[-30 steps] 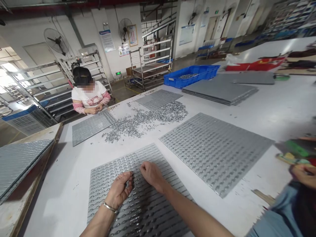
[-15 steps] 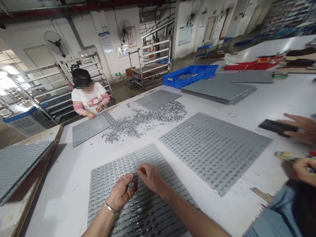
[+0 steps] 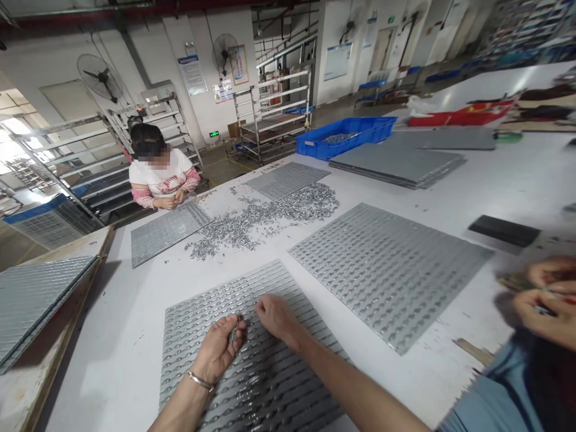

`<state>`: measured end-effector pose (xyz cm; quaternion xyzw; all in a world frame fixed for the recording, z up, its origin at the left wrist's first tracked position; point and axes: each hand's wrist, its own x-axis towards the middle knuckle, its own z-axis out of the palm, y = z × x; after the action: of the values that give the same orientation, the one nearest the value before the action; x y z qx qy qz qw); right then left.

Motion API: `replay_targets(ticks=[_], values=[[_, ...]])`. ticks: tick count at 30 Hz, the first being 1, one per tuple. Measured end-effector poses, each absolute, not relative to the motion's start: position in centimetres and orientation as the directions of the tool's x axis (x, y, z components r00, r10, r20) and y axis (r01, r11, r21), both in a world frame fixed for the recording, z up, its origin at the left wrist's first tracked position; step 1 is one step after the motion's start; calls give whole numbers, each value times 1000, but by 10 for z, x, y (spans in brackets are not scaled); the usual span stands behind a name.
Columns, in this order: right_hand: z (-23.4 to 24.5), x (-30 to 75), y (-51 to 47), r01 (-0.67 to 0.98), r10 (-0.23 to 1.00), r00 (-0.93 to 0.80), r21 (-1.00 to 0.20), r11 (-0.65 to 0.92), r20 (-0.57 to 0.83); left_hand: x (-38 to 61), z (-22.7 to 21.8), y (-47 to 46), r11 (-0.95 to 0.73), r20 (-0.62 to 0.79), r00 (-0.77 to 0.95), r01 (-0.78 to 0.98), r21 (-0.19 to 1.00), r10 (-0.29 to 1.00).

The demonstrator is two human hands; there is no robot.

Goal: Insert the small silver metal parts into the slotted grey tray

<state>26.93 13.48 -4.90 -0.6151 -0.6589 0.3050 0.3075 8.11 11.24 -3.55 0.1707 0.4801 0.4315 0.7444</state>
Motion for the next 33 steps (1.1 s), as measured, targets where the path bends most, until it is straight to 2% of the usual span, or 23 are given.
replay_targets(ticks=[6,12,15,18,21,24,29,33], values=[[-52,268,134,644,998,-69,-763,44,-1,77,-40,113,606,-591,190,-436,665,784],[-52,265,135,663,1000,4,-748,-10,-10,84,-26,107,571,-555,190,-476,669,810],[-40,269,119,554,999,-6,-832,38,41,86,-21,101,582,-551,222,-477,658,805],[-26,273,98,399,990,-131,-911,108,59,90,-21,96,608,-551,267,-449,655,790],[-21,274,84,363,986,-164,-927,100,42,98,-22,93,601,-532,281,-417,682,799],[-23,274,79,326,991,-136,-944,44,-1,104,-26,92,590,-525,271,-395,704,807],[-32,275,75,111,960,-233,-985,-131,-154,106,-34,87,594,-518,289,-384,707,805],[-39,282,81,-5,976,-126,-984,-179,-177,102,-33,79,633,-557,303,-414,654,773]])
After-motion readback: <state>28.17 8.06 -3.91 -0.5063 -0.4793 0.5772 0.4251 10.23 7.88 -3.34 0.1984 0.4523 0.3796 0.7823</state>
